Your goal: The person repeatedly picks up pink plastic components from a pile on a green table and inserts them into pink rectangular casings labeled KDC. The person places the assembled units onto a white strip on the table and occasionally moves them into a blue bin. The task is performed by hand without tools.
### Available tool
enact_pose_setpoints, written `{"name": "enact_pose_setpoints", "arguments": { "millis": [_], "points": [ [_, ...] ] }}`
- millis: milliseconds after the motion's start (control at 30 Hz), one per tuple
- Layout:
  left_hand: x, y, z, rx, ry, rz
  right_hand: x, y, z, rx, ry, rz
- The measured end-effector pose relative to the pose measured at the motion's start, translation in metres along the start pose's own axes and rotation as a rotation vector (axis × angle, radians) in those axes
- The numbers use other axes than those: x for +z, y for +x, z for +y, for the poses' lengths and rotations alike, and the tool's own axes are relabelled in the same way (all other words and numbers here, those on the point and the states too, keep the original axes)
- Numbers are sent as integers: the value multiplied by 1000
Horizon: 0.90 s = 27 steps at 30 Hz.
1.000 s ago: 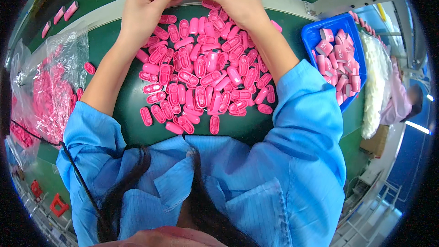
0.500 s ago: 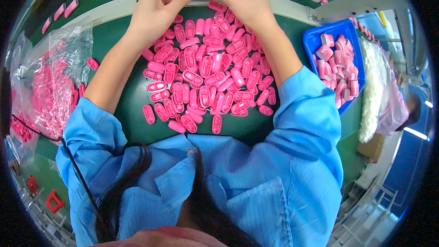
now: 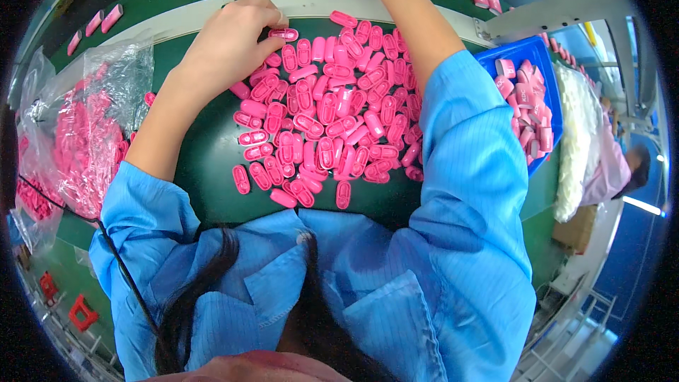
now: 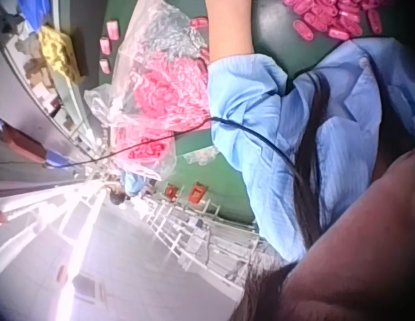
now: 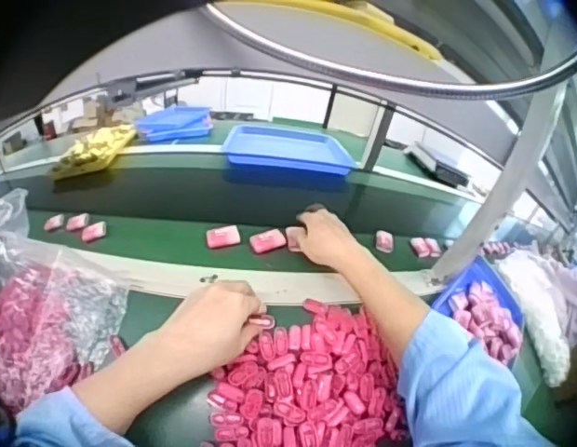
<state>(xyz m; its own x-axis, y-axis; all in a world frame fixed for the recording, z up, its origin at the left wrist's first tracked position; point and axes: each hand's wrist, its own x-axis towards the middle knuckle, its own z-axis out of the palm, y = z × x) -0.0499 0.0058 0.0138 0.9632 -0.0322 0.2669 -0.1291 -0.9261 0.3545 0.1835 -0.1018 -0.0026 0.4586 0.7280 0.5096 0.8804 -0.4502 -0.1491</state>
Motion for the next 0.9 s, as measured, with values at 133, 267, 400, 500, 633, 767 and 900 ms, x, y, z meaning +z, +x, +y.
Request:
{"name": "enact_pose_setpoints", "arguments": {
  "millis": [133,267,400,500,633,767,900],
  "points": [
    [6,11,9,-20,-163,174,-31,-14,-15,205,118,-184],
    [10,25,-2,-245,-562,177,-60,-42,-42,460,844,-222],
    [29,34,-6,-382,-1160,117,-60,-78,-60,429,1275,-185],
    [37,31,-8,-335,-1402,160,-70,-82,-76,348,987,-115],
    [34,32,-9,-359,-1367,195,-50,-89,-54,368,1006,-53],
    [35,30,-8,-330,-1373,251,-46,-89,-47,521,1302,-200],
    [28,27,2,-342,-1339,258,-44,-89,-46,523,1387,-174]
  ]
}}
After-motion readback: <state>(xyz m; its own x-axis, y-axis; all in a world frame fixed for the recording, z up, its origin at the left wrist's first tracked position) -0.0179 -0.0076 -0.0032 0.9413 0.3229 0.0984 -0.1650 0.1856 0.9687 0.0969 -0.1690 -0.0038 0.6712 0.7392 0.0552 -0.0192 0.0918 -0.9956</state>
